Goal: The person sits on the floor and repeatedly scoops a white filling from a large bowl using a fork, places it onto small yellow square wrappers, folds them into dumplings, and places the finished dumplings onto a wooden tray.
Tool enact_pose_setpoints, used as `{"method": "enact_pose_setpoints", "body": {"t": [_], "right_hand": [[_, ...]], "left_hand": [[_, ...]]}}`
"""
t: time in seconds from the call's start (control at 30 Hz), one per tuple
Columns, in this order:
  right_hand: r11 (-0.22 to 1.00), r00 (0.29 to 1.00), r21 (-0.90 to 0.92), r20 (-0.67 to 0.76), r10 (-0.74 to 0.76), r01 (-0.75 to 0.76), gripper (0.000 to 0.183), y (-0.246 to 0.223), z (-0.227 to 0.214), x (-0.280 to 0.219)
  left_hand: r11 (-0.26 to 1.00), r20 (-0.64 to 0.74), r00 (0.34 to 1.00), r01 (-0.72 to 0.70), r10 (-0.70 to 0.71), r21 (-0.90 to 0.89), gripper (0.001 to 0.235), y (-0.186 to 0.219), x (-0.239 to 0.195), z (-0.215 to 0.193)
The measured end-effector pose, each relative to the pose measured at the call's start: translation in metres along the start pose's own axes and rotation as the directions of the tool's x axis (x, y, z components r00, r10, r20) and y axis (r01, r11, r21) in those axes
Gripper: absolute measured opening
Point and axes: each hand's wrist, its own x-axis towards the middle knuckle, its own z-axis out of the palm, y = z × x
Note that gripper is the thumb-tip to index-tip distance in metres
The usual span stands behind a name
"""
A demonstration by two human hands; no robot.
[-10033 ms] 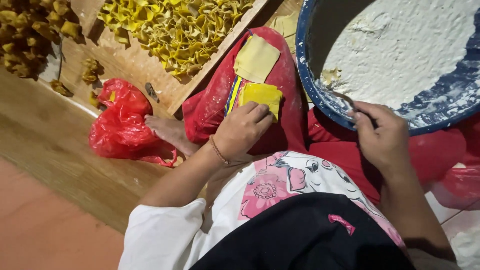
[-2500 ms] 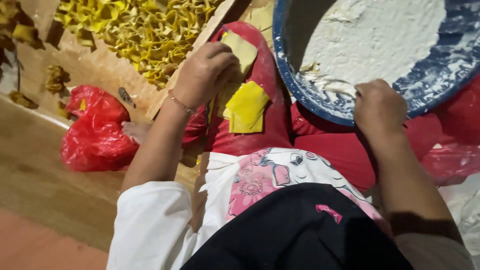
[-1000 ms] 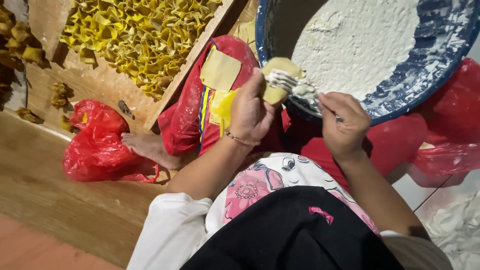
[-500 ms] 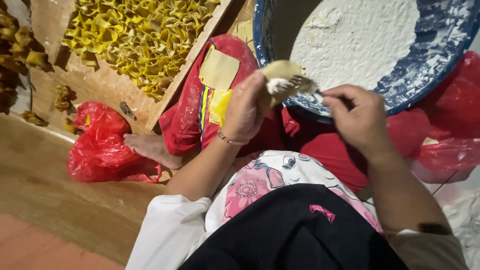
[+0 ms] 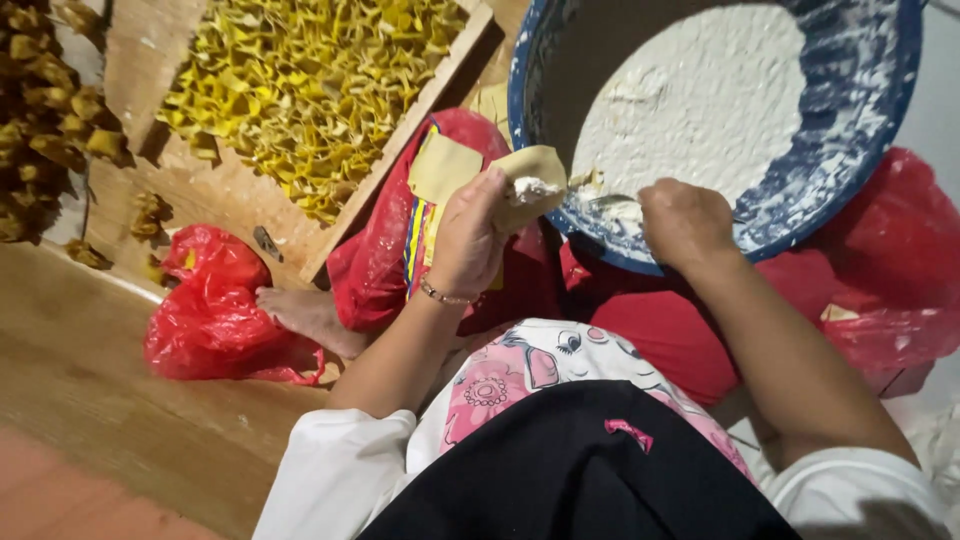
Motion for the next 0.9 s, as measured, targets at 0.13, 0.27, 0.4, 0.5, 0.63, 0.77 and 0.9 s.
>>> {"method": "enact_pose_setpoints", "body": {"t": [0.13, 0.27, 0.4, 0.5, 0.63, 0.77, 0.9], "right_hand": [[0.952, 0.997, 0.295, 0.033, 0.072, -0.078, 0.017, 0.0, -0.065, -0.019], [0.742, 0.98, 0.67, -0.161, 0.114, 0.024, 0.017, 0.007, -0.09, -0.039], [0.586, 0.871, 0.721, -0.488, 0.05, 0.371, 0.013, -0.027, -0.126, -0.05], [0.613, 0.793, 0.63, -0.609, 0.008, 0.477, 0.015, -0.031, -0.119, -0.046], [0.683, 0.753, 0.529, -0.656, -0.048, 0.504, 0.017, -0.013, -0.105, -0.06], [0.627, 0.779, 0.674, -0.605, 0.166, 0.39, 0.022, -0.034, -0.093, -0.061], [0.412, 0.719, 0.753, -0.639, 0.273, 0.512, 0.02, -0.076, -0.092, -0.046]], "left_hand": [[1.0, 0.021, 0.999, -0.026, 0.026, -0.015, 0.024, 0.026, -0.01, 0.041], [1.0, -0.009, 1.0, 0.021, -0.021, -0.018, 0.021, 0.026, -0.005, 0.048], [0.974, 0.132, 0.965, 0.225, -0.226, 0.019, 0.031, 0.037, -0.013, 0.082], [0.936, 0.207, 0.913, 0.348, -0.351, 0.05, 0.043, 0.046, -0.024, 0.09], [0.892, 0.216, 0.867, 0.446, -0.45, 0.068, 0.025, 0.05, -0.007, 0.065], [0.941, 0.179, 0.936, 0.324, -0.305, -0.095, 0.028, 0.017, -0.001, 0.058], [0.96, 0.228, 0.944, 0.265, -0.239, -0.094, 0.039, 0.025, -0.033, 0.104]]}}
